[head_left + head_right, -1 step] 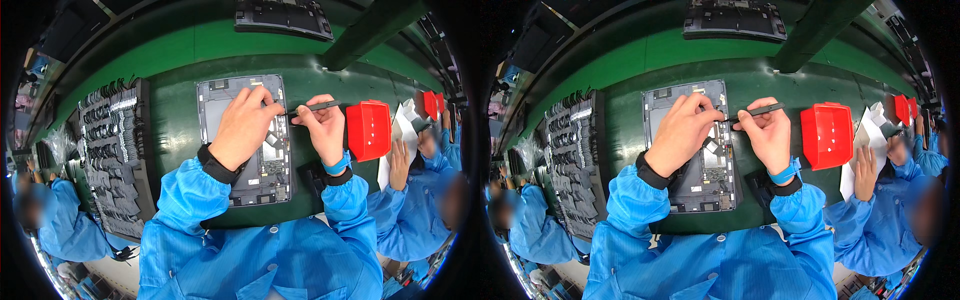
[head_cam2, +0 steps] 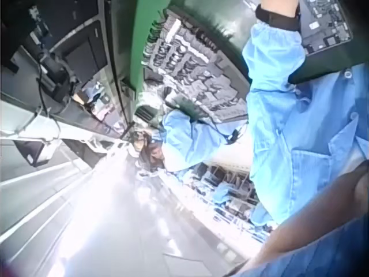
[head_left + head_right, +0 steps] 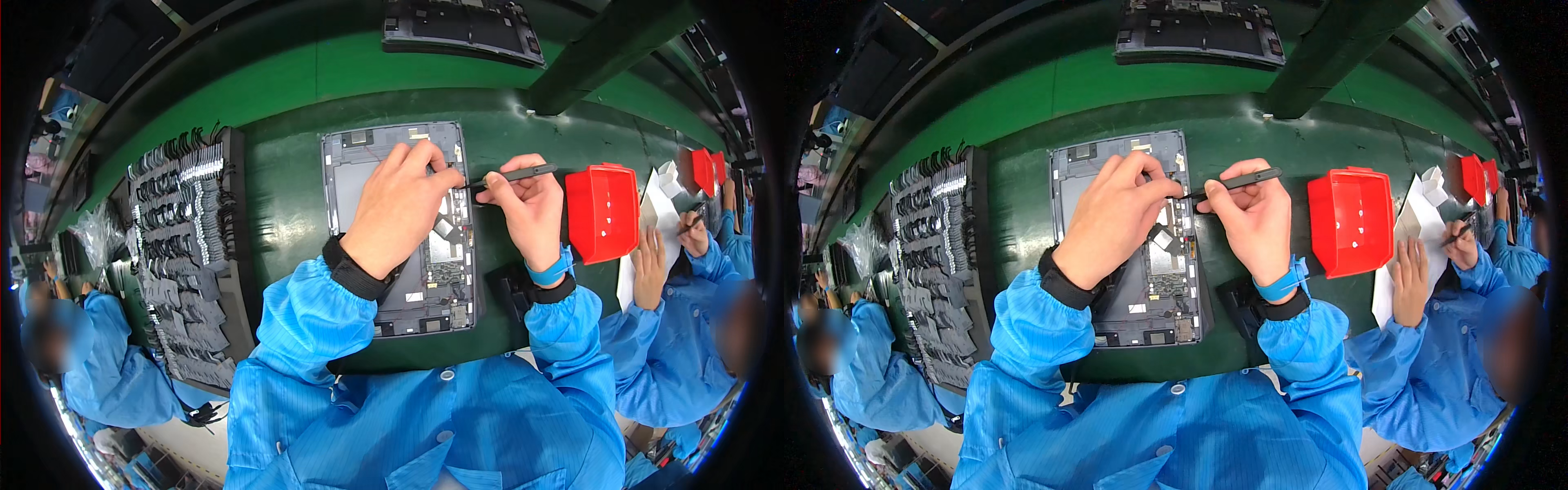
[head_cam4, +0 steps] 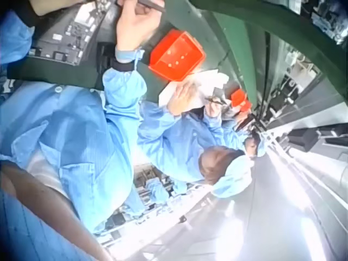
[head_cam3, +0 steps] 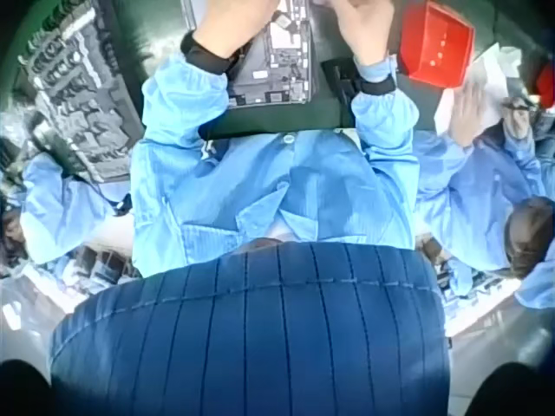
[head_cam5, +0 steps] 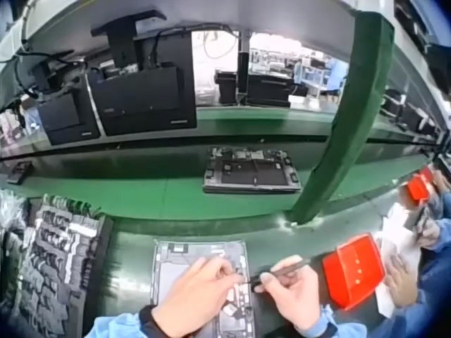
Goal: The recorder is assembling electronic components inside a tablet casing using a small tool to manipulate ribbon cables.
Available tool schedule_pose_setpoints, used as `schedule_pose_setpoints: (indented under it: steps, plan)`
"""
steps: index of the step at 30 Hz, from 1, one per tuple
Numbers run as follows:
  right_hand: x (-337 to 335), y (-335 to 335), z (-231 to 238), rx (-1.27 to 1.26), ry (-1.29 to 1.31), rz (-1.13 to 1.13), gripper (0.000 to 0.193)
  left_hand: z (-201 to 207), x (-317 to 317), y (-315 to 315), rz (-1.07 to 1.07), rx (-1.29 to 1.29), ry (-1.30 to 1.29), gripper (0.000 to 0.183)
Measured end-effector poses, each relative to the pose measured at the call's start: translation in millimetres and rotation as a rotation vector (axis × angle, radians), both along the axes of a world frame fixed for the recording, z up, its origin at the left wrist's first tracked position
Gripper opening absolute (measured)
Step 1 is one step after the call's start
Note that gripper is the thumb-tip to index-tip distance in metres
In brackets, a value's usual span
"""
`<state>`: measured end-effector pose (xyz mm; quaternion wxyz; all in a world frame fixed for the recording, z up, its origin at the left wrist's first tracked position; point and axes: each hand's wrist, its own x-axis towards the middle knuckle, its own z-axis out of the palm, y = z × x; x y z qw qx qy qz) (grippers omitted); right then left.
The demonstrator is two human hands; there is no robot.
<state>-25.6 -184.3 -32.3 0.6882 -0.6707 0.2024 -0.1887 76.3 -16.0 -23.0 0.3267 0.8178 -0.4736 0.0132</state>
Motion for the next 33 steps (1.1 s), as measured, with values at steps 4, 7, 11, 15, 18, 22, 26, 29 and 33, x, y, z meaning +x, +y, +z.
schedule_pose_setpoints:
  steps: [4,7,11,15,18,22,26,29,33]
  plan:
    - [0.2,1.2,-0.1,-0.03,0.002,-0.003,0.019,-0.4,0.1,0.5,-0.008,0.004,-0.002,0.026]
    - [-1.0,1.0,-1.3,-0.017,0.003,-0.011,0.019,0.4,-0.3,0.3,-0.008,0.002,0.007,0.026]
    - [-0.6,4.1,-0.7,-0.075,0.004,-0.023,0.019,-0.7,0.1,0.6,-0.009,0.003,0.004,0.025]
    - [-0.7,1.6,-2.9,-0.043,0.002,-0.012,0.019,-1.2,-0.3,-0.2,0.005,-0.015,0.031,0.025]
    - [-0.4,1.5,-3.4,-0.004,0.013,-0.01,0.019,-1.3,-0.6,-0.7,0.019,-0.027,0.04,0.026]
    - [0.1,2.1,-3.7,0.032,-0.003,-0.015,0.019,-2.7,-0.4,-0.8,0.01,-0.012,0.032,0.027]
    - [1.2,3.2,-5.3,0.066,-0.011,-0.018,0.018,-3.9,0.0,-0.4,-0.006,0.002,0.023,0.028]
    - [0.7,3.7,-5.8,0.1,-0.015,-0.02,0.018,-4.6,-0.7,-1.5,-0.007,-0.01,0.026,0.028]
    - [-1.8,2.3,-5.6,0.063,-0.011,-0.023,0.016,-3.8,-0.7,-2.2,0.007,0.012,0.034,0.027]
